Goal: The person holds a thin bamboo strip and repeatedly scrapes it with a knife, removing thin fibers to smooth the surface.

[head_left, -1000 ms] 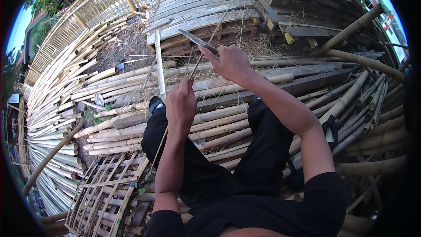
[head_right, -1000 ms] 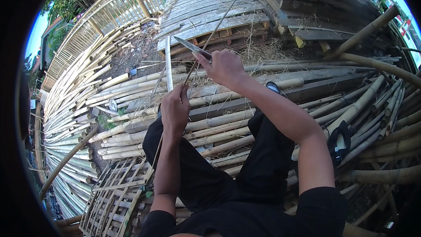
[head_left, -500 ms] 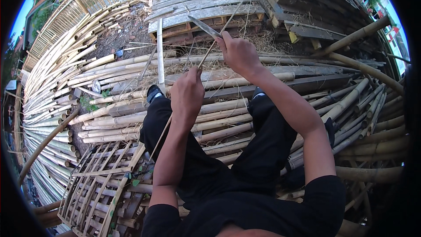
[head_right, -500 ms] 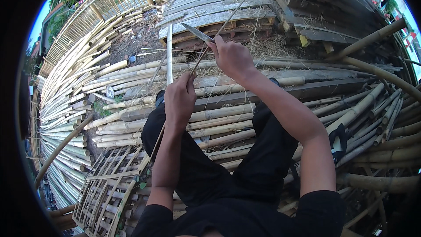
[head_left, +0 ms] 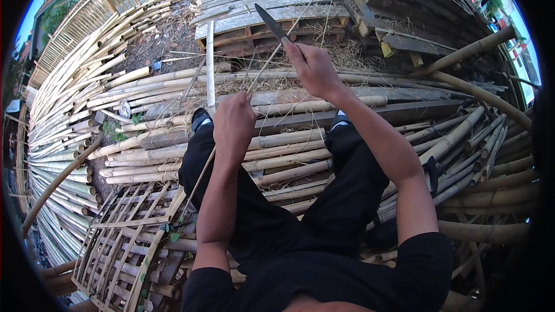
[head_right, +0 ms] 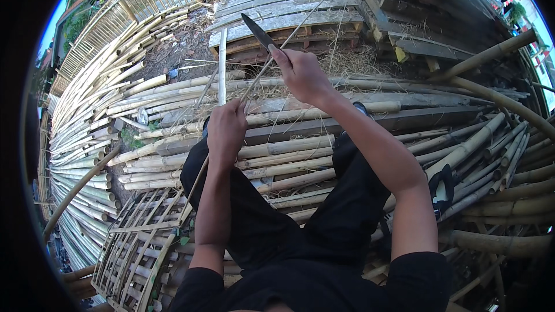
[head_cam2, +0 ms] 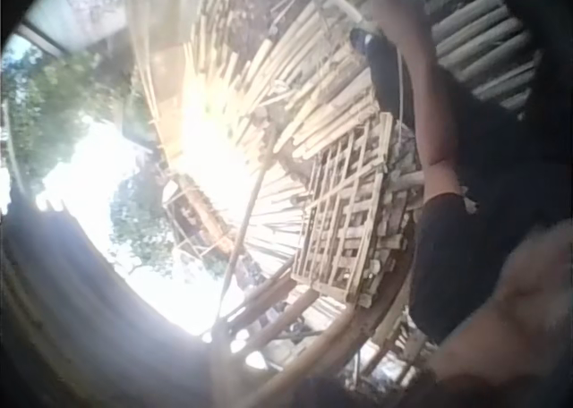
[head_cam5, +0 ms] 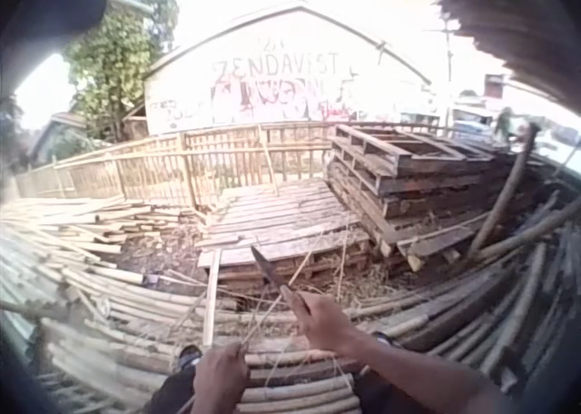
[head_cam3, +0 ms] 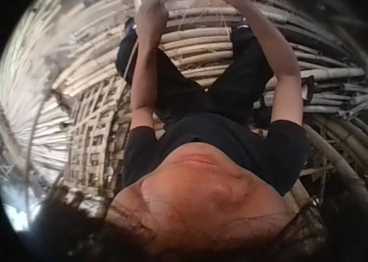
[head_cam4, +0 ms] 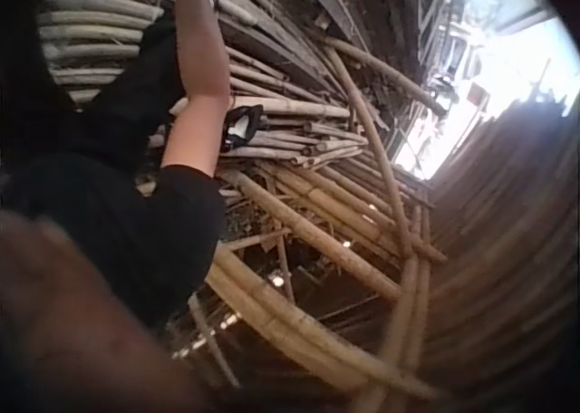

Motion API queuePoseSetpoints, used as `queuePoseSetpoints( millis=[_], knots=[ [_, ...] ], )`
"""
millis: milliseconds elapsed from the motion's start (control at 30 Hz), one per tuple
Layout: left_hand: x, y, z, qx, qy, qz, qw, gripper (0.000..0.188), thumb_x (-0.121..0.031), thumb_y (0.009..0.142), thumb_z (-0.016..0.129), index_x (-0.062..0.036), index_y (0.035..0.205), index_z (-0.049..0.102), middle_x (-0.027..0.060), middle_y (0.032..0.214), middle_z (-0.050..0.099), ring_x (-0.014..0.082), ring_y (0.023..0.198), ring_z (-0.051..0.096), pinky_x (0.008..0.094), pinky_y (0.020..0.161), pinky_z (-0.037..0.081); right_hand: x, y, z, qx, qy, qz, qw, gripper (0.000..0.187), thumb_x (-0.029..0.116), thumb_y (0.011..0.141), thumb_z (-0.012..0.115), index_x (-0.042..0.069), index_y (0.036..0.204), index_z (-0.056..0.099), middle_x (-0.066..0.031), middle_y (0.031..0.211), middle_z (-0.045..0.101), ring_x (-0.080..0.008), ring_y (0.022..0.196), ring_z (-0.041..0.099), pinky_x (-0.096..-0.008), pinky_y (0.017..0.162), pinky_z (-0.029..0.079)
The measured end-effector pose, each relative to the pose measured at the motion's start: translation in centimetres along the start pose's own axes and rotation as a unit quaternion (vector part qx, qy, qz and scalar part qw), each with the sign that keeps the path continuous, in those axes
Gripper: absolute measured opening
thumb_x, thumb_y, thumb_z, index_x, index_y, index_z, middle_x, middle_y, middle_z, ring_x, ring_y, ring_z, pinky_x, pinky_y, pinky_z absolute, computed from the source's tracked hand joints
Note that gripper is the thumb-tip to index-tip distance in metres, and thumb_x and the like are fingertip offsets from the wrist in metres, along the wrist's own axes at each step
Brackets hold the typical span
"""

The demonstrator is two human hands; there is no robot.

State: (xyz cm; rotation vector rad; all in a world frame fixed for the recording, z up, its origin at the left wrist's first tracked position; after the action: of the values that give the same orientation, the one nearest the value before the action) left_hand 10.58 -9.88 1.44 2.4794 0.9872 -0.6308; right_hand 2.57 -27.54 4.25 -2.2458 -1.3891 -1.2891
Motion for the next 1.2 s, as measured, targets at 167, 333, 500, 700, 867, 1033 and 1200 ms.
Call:
queuePoseSetpoints(
  millis=[167, 333, 500, 700, 867, 1033, 1200],
  knots=[
    [0.6, 0.0, -1.3, -0.038, -0.044, 0.019, 0.998, 0.019, -0.014, 0.09, 0.054, 0.0015, 0.084, 0.063, 0.022, 0.068, 0.06, 0.0418, 0.063, 0.056, 0.0466, 0.059, 0.042, -4.4, 1.0, -2.1, -0.035, -0.068, 0.101, 0.992, 0.048, 0.044, 0.094, 0.052, -0.002, 0.08, 0.059, -0.0172, 0.062, 0.058, -0.0332, 0.059, 0.057, -0.0433, 0.061, 0.044],
    [2.3, 0.2, -1.6, -0.011, -0.13, -0.018, 0.991, 0.021, -0.017, 0.091, 0.057, 0.003, 0.088, 0.065, 0.0139, 0.056, 0.054, 0.0244, 0.049, 0.048, 0.0366, 0.051, 0.037, -6.9, -0.1, -2.5, -0.034, -0.148, 0.087, 0.985, 0.04, 0.043, 0.088, 0.061, 0.002, 0.085, 0.061, -0.0127, 0.062, 0.059, -0.029, 0.059, 0.059, -0.0408, 0.062, 0.046],
    [3.3, 0.8, -2.0, 0.002, -0.147, -0.027, 0.989, 0.025, -0.021, 0.092, 0.06, 0.0033, 0.09, 0.069, 0.0029, 0.05, 0.051, 0.0077, 0.046, 0.045, 0.0276, 0.046, 0.035, -4.7, 0.0, -3.3, -0.062, -0.084, 0.119, 0.987, 0.031, 0.035, 0.086, 0.066, 0.004, 0.083, 0.064, -0.009, 0.059, 0.058, -0.0232, 0.055, 0.058, -0.0373, 0.058, 0.045],
    [4.3, 0.6, -3.1, -0.019, -0.116, -0.001, 0.993, 0.025, -0.02, 0.089, 0.064, 0.0042, 0.092, 0.068, 0.0097, 0.053, 0.055, 0.0133, 0.044, 0.046, 0.0309, 0.046, 0.035, -3.7, 0.0, -2.1, -0.105, -0.059, 0.012, 0.993, 0.021, 0.026, 0.081, 0.072, 0.006, 0.082, 0.066, -0.0087, 0.061, 0.061, -0.0245, 0.057, 0.061, -0.0378, 0.058, 0.047],
    [4.1, 0.6, -4.9, 0.006, -0.078, 0.006, 0.997, 0.026, -0.021, 0.088, 0.066, 0.0037, 0.093, 0.069, 0.0118, 0.054, 0.057, 0.0159, 0.043, 0.048, 0.034, 0.046, 0.036, -2.8, 0.2, -1.9, -0.131, -0.11, -0.138, 0.975, 0.02, 0.022, 0.078, 0.074, 0.006, 0.085, 0.065, -0.0101, 0.079, 0.061, -0.0274, 0.073, 0.065, -0.0391, 0.064, 0.049],
    [4.9, 0.0, -8.7, 0.008, 0.048, 0.077, 0.996, 0.024, -0.022, 0.086, 0.068, 0.0015, 0.089, 0.071, 0.0087, 0.053, 0.058, 0.0094, 0.045, 0.048, 0.0296, 0.046, 0.036, -2.0, 0.1, -0.8, -0.064, -0.121, -0.18, 0.974, 0.034, 0.021, 0.075, 0.075, 0.01, 0.106, 0.065, -0.0058, 0.104, 0.063, -0.0297, 0.09, 0.065, -0.0409, 0.076, 0.053],
    [2.5, -1.8, -12.9, 0.016, 0.136, 0.106, 0.985, 0.023, -0.02, 0.084, 0.069, 0.0005, 0.093, 0.071, 0.0115, 0.057, 0.061, 0.013, 0.048, 0.054, 0.0296, 0.05, 0.04, -2.9, 0.1, 0.2, 0.003, -0.167, -0.221, 0.961, 0.028, 0.029, 0.077, 0.073, 0.01, 0.097, 0.067, -0.0093, 0.089, 0.067, -0.0319, 0.081, 0.065, -0.0399, 0.067, 0.052]
  ],
)
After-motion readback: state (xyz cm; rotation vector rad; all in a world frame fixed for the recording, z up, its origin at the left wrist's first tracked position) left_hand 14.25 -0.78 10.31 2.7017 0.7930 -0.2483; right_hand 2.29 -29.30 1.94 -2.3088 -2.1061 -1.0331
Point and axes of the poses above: each hand's wrist, its own y-axis towards the middle knuckle, its own z-axis out of the palm, x = y × z, the point moved 5 cm from there along y, towards the middle knuckle
